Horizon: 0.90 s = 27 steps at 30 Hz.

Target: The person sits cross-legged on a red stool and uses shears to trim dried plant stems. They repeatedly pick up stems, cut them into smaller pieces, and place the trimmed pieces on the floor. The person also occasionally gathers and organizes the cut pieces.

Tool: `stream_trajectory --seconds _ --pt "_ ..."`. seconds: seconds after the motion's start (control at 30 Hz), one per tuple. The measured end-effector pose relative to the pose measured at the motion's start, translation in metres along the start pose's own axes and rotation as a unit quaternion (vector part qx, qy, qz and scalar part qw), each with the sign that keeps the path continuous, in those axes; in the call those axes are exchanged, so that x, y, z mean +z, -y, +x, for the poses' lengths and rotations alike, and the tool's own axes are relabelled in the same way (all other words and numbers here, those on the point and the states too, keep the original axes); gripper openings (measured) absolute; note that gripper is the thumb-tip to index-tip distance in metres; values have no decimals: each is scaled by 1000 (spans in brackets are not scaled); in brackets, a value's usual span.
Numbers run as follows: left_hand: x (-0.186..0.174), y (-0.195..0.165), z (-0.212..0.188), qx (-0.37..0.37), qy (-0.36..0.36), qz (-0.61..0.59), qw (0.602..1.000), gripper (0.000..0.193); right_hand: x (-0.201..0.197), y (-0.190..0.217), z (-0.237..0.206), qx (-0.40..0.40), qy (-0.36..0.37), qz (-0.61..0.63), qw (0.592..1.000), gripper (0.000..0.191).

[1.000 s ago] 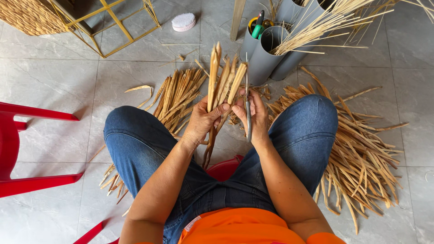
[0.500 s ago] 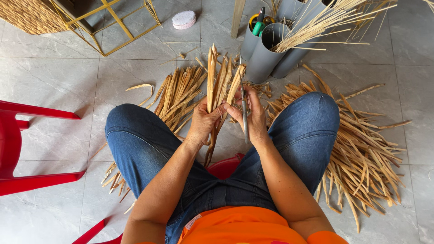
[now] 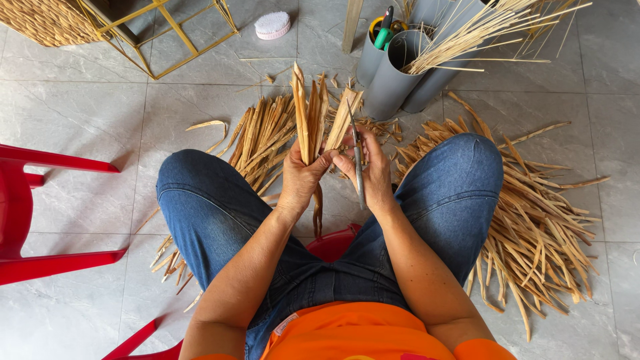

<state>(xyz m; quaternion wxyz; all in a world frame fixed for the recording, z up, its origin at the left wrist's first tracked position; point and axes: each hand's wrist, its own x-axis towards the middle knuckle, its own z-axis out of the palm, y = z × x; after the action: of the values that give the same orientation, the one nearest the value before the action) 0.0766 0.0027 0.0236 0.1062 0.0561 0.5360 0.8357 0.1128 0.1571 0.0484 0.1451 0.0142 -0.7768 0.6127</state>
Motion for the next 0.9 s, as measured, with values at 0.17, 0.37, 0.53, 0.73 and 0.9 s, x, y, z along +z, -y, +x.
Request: stream_trajectory --seconds 0.17,0.37,0.53,0.73,0.9 --pt "4 0 -2 40 13 61 997 30 2 -3 1 -9 15 78 997 57" --pt "1 0 -3 -24 23 2 999 25 2 -1 2 1 8 82 997 55" --pt "1 4 -1 -22 -5 44 999 24 2 2 1 32 7 9 999 66" --pt "4 7 -2 -22 -19 50 998 25 1 1 0 4 8 1 1000 66" --pt "4 6 0 -33 -16 -9 999 26 4 -3 0 42 -4 34 999 58"
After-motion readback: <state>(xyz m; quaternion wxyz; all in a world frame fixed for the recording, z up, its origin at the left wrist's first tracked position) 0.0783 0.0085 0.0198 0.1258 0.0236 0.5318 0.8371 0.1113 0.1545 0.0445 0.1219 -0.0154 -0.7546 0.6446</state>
